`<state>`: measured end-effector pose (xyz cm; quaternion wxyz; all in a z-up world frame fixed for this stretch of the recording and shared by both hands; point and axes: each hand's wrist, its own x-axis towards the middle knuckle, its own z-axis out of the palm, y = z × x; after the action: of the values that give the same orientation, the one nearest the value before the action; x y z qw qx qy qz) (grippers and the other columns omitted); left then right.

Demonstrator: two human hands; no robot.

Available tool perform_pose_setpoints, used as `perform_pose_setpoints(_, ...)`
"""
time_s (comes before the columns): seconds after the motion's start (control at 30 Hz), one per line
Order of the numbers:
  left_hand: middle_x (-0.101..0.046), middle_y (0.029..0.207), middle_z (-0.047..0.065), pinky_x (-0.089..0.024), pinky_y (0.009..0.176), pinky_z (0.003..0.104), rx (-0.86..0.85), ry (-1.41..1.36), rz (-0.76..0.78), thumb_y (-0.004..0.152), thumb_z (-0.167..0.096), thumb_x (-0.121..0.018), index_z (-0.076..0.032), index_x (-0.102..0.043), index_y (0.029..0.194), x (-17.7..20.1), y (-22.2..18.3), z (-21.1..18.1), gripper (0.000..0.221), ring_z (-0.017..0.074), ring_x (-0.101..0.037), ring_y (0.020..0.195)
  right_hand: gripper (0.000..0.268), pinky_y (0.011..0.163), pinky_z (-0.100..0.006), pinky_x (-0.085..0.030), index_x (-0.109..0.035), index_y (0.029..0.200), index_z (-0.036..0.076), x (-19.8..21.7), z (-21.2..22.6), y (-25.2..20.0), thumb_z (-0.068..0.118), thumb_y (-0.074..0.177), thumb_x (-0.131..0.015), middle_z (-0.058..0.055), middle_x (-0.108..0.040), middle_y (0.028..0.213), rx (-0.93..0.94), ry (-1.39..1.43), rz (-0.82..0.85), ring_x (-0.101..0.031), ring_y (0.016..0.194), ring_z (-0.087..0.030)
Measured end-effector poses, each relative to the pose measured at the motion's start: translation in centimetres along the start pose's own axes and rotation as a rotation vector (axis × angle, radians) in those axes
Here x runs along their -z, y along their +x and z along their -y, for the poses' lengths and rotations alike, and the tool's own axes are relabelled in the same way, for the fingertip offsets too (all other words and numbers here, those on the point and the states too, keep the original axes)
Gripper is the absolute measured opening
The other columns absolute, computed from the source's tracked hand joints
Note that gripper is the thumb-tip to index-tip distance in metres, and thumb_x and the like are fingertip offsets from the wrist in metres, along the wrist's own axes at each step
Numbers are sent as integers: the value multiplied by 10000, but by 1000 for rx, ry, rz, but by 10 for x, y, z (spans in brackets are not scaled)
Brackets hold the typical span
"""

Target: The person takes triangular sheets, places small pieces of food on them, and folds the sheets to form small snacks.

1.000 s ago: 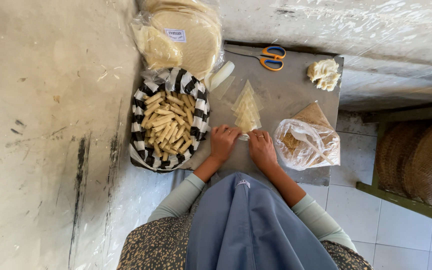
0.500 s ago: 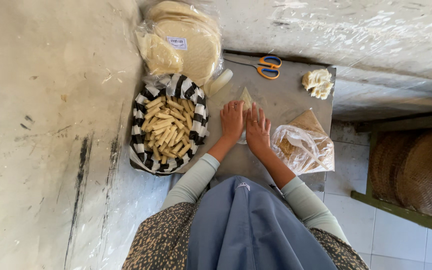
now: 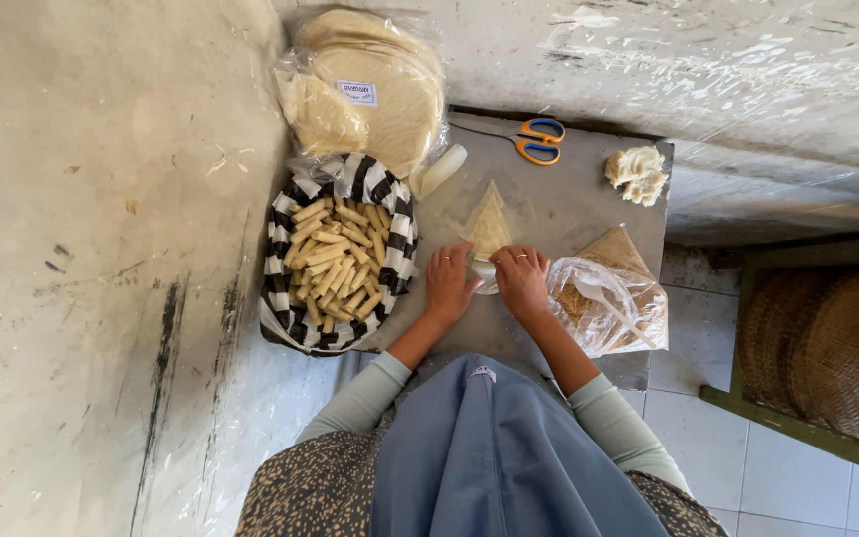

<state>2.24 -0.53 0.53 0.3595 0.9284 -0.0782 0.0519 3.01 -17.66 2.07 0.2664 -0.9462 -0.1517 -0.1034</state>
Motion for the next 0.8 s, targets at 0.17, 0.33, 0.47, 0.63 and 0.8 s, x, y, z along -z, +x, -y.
perform_pose_setpoints(0.17,-550,1248,130,-411,973,492,37,-20,12,699,-214,-866,-98,-506,1330,8,-1,0,736,368,-505,1176,145,971,-459,-382,-673,1018,140,-2,-5,3,100,885,-714,-5,-682,1063,-37,42,22,-602,1101,-253)
perform_pose_setpoints(0.33,-596,1220,65,-439,981,447,-112,82,30,791,-136,-806,-149,-650,1259,8,-6,-5,494,294,-551,1154,145,961,-446,-389,-685,1014,160,0,-10,6,103,884,-714,3,-685,1083,-37,-1,20,-601,1107,-248)
perform_pose_setpoints(0.47,-630,1140,49,-438,939,446,-182,39,38,796,-210,-822,-134,-702,1132,5,-12,-4,365,290,-560,1079,196,963,-452,-391,-687,1074,154,0,-6,1,111,883,-707,-32,-662,1172,-5,-70,28,-582,1147,-266)
perform_pose_setpoints(0.63,-640,1090,53,-442,917,443,-220,58,59,802,-231,-817,-125,-714,1088,10,-17,-4,322,286,-573,1068,360,999,-474,-391,-669,1224,96,-1,4,-3,85,864,-688,-74,-626,1288,-5,-190,73,-545,1205,-297)
perform_pose_setpoints(0.8,-644,1078,56,-440,902,443,-221,22,39,796,-241,-816,-121,-725,1076,16,-23,-4,318,291,-569,1058,553,1025,-512,-368,-618,1313,54,-1,6,-4,77,766,-698,-118,-542,1417,-47,-217,180,-481,1274,-345)
